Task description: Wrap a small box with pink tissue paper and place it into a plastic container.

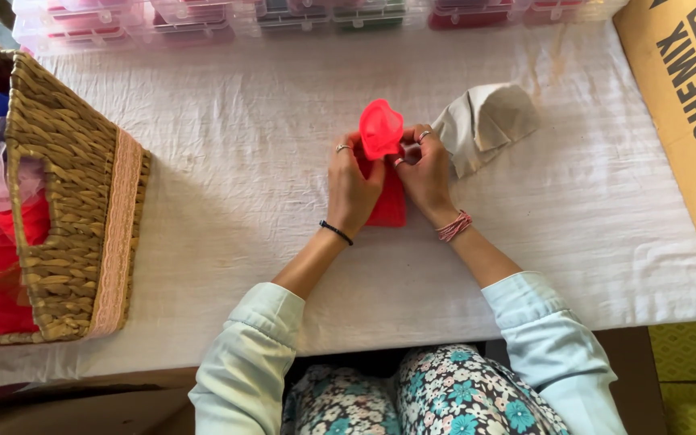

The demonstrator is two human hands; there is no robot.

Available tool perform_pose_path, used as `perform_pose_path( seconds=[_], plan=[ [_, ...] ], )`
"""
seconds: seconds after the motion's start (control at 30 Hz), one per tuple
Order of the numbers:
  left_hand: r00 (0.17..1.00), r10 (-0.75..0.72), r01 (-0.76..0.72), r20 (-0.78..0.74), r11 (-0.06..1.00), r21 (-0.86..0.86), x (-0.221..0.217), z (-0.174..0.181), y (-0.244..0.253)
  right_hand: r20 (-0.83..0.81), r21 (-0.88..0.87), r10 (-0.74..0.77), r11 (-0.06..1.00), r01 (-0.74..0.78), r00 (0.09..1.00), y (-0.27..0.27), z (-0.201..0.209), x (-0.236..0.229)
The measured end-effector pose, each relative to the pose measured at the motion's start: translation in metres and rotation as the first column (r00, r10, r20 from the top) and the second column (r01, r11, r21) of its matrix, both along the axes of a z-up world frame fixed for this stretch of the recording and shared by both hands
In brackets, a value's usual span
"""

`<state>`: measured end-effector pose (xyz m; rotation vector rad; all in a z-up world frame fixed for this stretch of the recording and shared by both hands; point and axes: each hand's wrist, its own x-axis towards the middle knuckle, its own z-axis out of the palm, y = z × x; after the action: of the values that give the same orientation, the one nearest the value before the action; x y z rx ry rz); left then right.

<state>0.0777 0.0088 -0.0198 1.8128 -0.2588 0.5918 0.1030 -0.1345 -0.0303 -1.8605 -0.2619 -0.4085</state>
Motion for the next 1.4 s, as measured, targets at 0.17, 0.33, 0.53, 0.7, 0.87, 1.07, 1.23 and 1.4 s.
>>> perform_pose_path(
  seconds=[0.17,0.33,0.53,0.7,0.87,1.07,1.23,1.4],
  plan=[
    [0.997,-0.067,0.063,-0.041,0.993,-0.100,-0.004,-0.005,-0.003,-0.098,0.201,0.169,0.969,-0.147,0.981,-0.006,-0.008,0.000],
    [0.994,-0.092,0.083,-0.053,0.985,-0.154,-0.005,-0.009,0.000,-0.062,0.221,0.299,0.935,-0.279,0.952,-0.004,0.025,-0.014],
    [0.937,-0.346,0.304,-0.043,0.873,-0.382,-0.009,-0.002,0.003,0.063,0.015,0.309,0.951,-0.310,0.949,-0.004,0.036,-0.017],
    [0.864,-0.487,0.364,-0.127,0.778,-0.512,-0.014,0.008,0.008,-0.034,-0.020,0.130,0.991,-0.131,0.991,-0.005,0.017,-0.011],
    [0.974,-0.222,0.224,0.043,0.974,-0.044,-0.020,0.013,0.011,-0.047,0.348,0.240,0.914,-0.209,0.970,-0.016,-0.023,0.004],
    [0.924,-0.370,0.295,0.094,0.848,0.441,-0.040,0.035,0.035,-0.097,0.286,0.194,0.945,-0.160,0.976,-0.003,0.024,-0.010],
    [0.868,-0.451,0.206,0.208,0.708,0.676,-0.048,0.019,0.028,-0.123,0.240,0.125,0.966,-0.093,0.984,-0.013,0.001,0.003],
    [0.918,-0.322,0.064,0.232,0.697,0.715,-0.048,0.019,0.025,-0.137,0.334,0.182,0.934,-0.128,0.974,-0.014,0.008,0.001]
  ],
)
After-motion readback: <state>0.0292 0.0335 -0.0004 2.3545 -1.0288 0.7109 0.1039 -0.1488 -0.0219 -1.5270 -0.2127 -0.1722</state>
